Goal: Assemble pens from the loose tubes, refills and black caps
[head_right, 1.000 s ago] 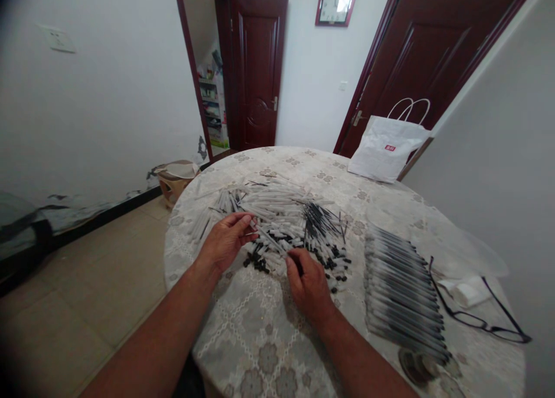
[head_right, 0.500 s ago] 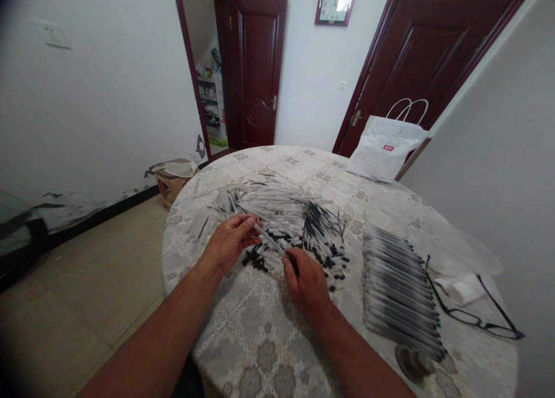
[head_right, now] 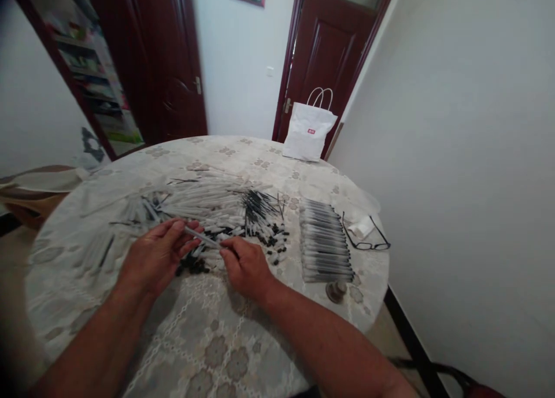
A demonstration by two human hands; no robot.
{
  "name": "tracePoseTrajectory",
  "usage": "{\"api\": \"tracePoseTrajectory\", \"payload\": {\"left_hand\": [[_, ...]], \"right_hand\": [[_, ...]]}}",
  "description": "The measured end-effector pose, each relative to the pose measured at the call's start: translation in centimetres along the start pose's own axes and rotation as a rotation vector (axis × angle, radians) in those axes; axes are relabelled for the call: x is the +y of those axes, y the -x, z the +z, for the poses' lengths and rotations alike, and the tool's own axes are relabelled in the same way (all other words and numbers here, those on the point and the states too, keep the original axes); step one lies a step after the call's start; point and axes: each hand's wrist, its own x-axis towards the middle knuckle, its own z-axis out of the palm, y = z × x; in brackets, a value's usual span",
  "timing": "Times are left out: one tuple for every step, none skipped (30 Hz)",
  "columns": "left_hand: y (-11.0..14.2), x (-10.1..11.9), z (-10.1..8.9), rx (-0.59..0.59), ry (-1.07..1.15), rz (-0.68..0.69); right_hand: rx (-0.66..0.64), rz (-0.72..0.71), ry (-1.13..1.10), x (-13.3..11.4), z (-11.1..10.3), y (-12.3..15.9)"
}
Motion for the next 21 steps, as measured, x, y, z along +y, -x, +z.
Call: {"api": "tracePoseTrajectory", "payload": {"left_hand": [[0.0, 0.1, 0.0, -0.009, -0.011, 0.001], [0.1, 0.1, 0.1, -0.014, -0.022, 0.002], [0.2, 0.1, 0.1, -0.009, -0.030, 0.006], [0.3, 0.2, 0.2, -0.003, -0.038, 0.010], [0.3, 0.2, 0.2, 0.004, -0.044, 0.012], [0.4, 0.1, 0.3, 0.012, -0.050, 0.010], [0.5, 0.1, 0.4, 0.017, -0.055, 0.007], [0.5, 0.1, 0.5, 0.017, -0.059, 0.005], [0.6, 0.1, 0.6, 0.011, -0.062, 0.005], [0.7, 0.1, 0.8, -0.002, -0.067, 0.007], [0.8, 0.1, 0.9, -0.027, -0.078, 0.008], [1.0, 0.1, 1.0, -0.067, -0.095, 0.005], [1.1, 0.1, 1.0, -0.118, -0.120, -0.001], [1.3, 0.1, 1.1, -0.176, -0.153, -0.007], [1.5, 0.1, 1.1, -0.235, -0.194, -0.011], [1.6, 0.1, 1.1, -0.283, -0.240, -0.007], [1.7, 0.1, 1.0, -0.319, -0.288, 0.001], [1.8, 0.1, 0.9, -0.340, -0.331, 0.009], [1.9, 0.0, 0.8, -0.349, -0.365, 0.016], [1.9, 0.0, 0.8, -0.347, -0.388, 0.018], [1.9, 0.0, 0.7, -0.339, -0.400, 0.017]], "right_hand": [[-0.015, 0.041, -0.049, 0.0, -0.1, -0.1], [-0.036, 0.086, -0.111, 0.2, -0.2, -0.2], [-0.063, 0.136, -0.186, 0.4, -0.2, -0.3], [-0.096, 0.192, -0.275, 0.6, -0.1, -0.4], [-0.134, 0.251, -0.371, 0.9, -0.1, -0.5], [-0.174, 0.311, -0.464, 1.1, 0.0, -0.6], [-0.211, 0.364, -0.540, 1.3, 0.1, -0.7], [-0.244, 0.402, -0.588, 1.3, 0.1, -0.9], [-0.265, 0.419, -0.601, 1.3, 0.0, -1.0], [-0.270, 0.408, -0.578, 1.1, -0.2, -1.0], [-0.264, 0.367, -0.524, 0.8, -0.4, -1.1], [-0.252, 0.303, -0.444, 0.5, -0.6, -1.1], [-0.235, 0.229, -0.350, 0.1, -0.9, -1.1], [-0.221, 0.158, -0.252, -0.2, -1.3, -1.1], [-0.214, 0.094, -0.155, -0.5, -1.6, -1.1], [-0.211, 0.037, -0.062, -0.8, -2.0, -1.1], [-0.213, -0.015, 0.028, -1.0, -2.4, -1.1], [-0.213, -0.058, 0.116, -1.3, -2.8, -1.2], [-0.218, -0.094, 0.202, -1.5, -3.4, -1.2], [-0.231, -0.120, 0.283, -1.7, -4.1, -1.3], [-0.252, -0.135, 0.356, -1.9, -4.9, -1.4]]}}
